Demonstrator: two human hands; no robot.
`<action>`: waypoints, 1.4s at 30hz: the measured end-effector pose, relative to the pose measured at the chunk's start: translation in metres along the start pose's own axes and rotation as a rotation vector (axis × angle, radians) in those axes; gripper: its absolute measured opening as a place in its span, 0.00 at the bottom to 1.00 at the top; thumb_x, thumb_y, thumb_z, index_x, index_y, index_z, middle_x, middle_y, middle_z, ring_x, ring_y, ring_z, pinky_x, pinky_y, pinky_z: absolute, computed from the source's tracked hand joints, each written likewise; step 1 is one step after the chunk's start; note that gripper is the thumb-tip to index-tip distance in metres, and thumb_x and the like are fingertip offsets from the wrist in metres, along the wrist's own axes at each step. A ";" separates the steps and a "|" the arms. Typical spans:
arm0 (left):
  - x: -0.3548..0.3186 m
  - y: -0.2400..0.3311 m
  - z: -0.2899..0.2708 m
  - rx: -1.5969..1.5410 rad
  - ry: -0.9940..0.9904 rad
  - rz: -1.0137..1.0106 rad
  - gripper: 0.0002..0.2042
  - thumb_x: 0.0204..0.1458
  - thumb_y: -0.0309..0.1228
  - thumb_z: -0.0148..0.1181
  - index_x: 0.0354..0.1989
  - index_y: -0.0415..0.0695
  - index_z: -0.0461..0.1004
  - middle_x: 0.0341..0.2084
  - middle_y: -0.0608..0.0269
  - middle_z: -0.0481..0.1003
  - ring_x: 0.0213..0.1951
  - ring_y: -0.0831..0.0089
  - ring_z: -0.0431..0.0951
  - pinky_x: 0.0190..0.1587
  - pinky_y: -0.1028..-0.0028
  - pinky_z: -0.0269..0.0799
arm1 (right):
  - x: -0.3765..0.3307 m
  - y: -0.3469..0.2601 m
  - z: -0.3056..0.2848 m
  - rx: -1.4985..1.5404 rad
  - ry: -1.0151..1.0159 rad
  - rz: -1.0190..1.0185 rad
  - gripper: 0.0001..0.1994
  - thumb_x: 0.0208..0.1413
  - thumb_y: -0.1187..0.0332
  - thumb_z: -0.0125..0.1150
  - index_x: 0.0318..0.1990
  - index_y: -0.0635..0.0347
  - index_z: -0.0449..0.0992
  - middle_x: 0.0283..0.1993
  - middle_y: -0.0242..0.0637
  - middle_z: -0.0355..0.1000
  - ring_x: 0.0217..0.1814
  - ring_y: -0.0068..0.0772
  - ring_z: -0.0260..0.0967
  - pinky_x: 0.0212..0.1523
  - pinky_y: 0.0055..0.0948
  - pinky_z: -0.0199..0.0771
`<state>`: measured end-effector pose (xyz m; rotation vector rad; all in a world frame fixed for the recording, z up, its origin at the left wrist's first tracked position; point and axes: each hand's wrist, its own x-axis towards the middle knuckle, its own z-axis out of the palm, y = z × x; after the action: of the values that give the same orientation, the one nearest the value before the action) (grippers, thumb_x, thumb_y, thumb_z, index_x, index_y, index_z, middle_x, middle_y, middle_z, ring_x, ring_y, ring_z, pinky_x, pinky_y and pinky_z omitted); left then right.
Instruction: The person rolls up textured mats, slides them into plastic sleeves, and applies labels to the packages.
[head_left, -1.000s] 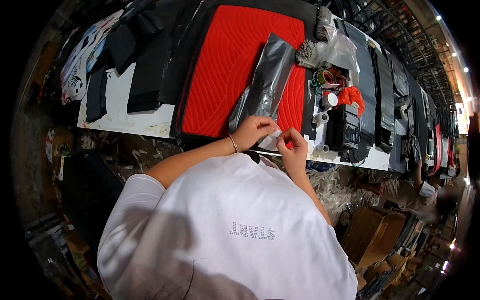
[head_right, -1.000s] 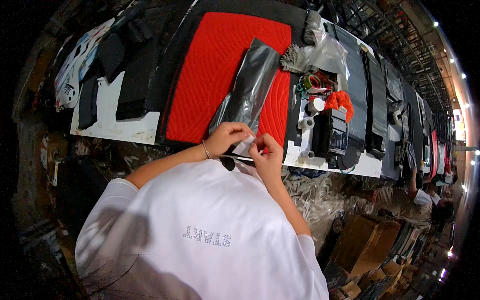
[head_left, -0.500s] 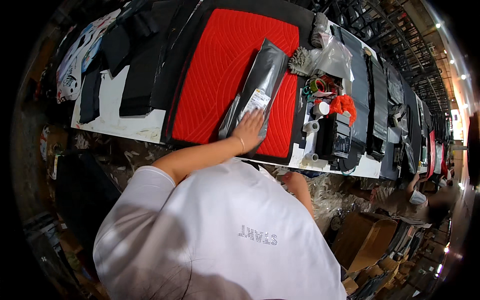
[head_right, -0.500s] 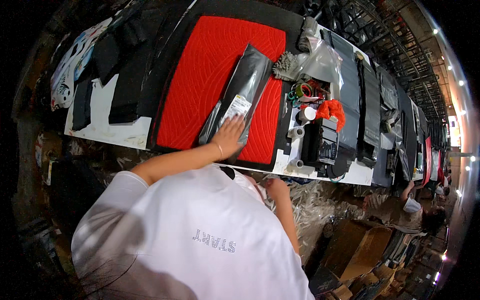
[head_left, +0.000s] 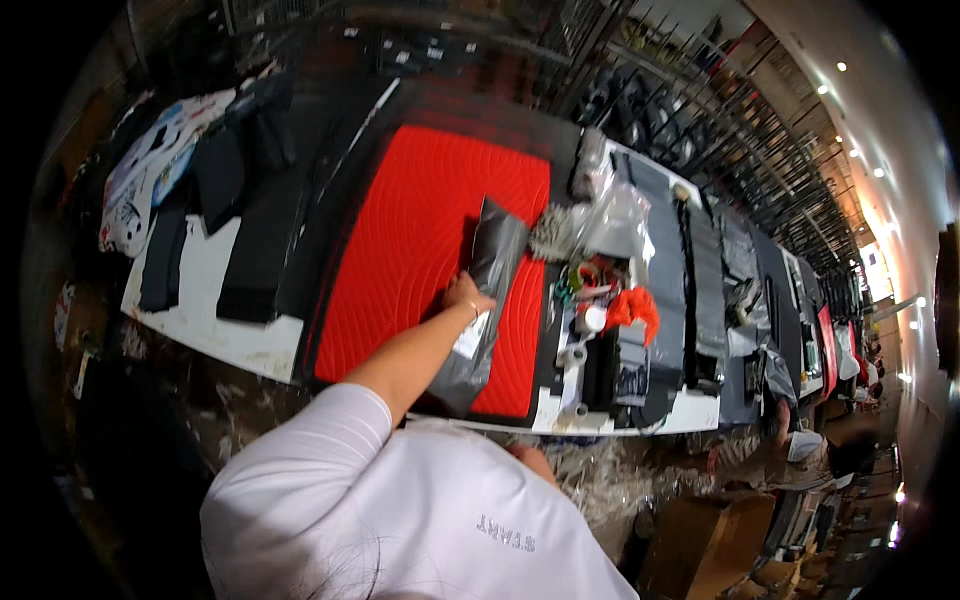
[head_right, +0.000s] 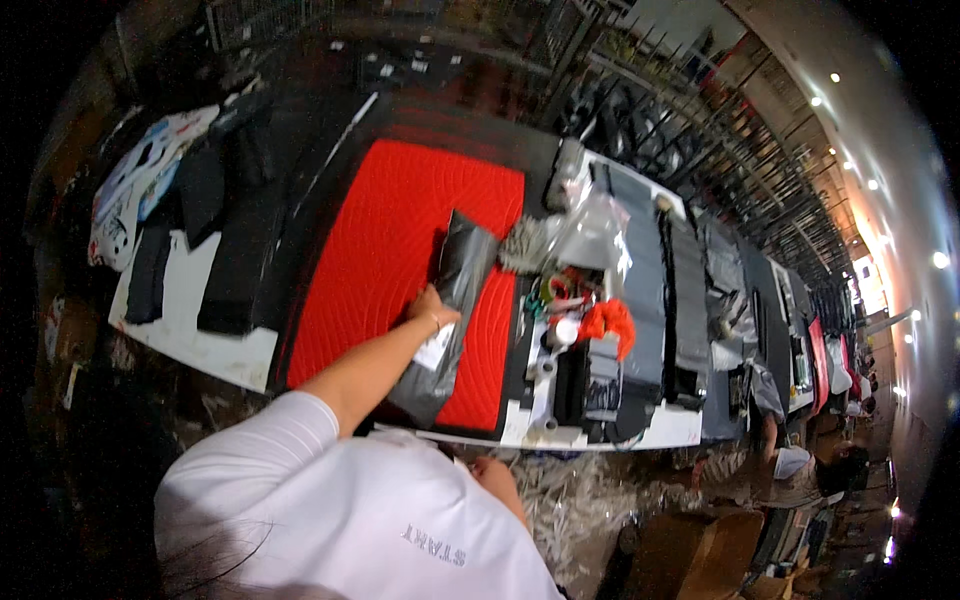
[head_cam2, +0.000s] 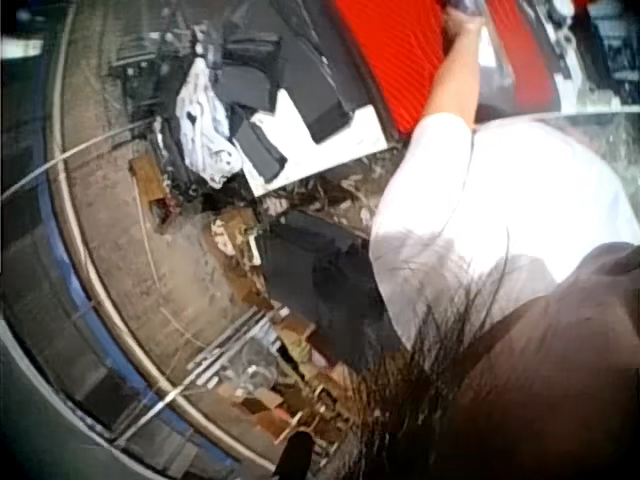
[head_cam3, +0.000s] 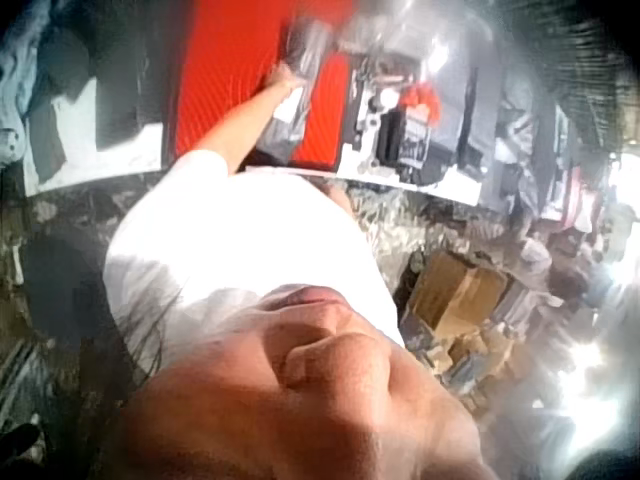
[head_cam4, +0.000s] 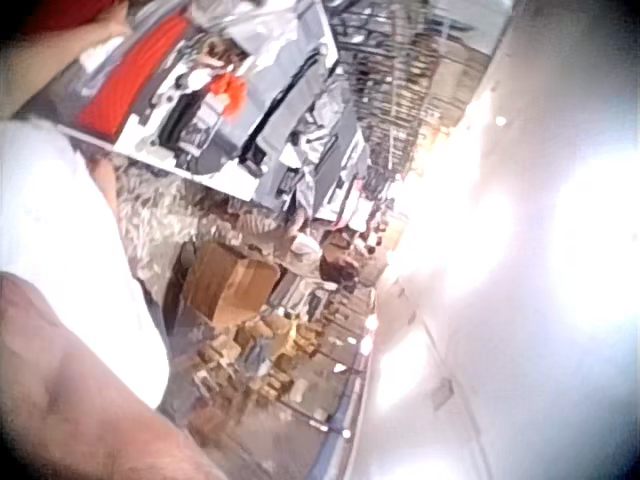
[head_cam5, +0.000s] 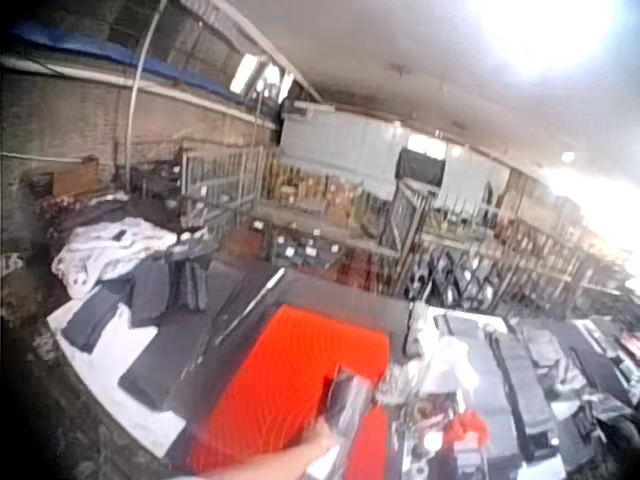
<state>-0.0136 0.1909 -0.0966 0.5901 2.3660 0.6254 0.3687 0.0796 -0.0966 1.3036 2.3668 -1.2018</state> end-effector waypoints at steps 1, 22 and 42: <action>0.009 -0.005 -0.001 -0.048 -0.015 -0.030 0.54 0.28 0.47 0.79 0.68 0.42 0.58 0.64 0.44 0.66 0.63 0.49 0.69 0.63 0.59 0.69 | 0.004 -0.011 -0.002 0.122 0.016 -0.121 0.14 0.57 0.63 0.59 0.43 0.64 0.81 0.37 0.55 0.78 0.43 0.57 0.78 0.44 0.45 0.76; -0.196 -0.027 -0.092 -1.016 -1.108 0.349 0.41 0.50 0.43 0.72 0.70 0.44 0.58 0.63 0.58 0.69 0.64 0.64 0.67 0.67 0.61 0.61 | -0.023 -0.009 -0.013 1.682 0.205 0.451 0.37 0.62 0.36 0.45 0.64 0.61 0.68 0.63 0.36 0.69 0.63 0.46 0.66 0.64 0.49 0.67; -0.125 -0.193 -0.032 0.868 -0.300 0.973 0.57 0.41 0.68 0.63 0.77 0.67 0.34 0.78 0.62 0.29 0.77 0.54 0.31 0.71 0.37 0.21 | 0.112 -0.082 -0.029 -0.102 0.190 0.038 0.25 0.56 0.62 0.66 0.58 0.67 0.74 0.57 0.55 0.70 0.60 0.53 0.69 0.62 0.41 0.69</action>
<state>0.0056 -0.0379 -0.1269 2.0890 1.8578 -0.1903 0.2442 0.1468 -0.0871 1.4804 2.4826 -0.9724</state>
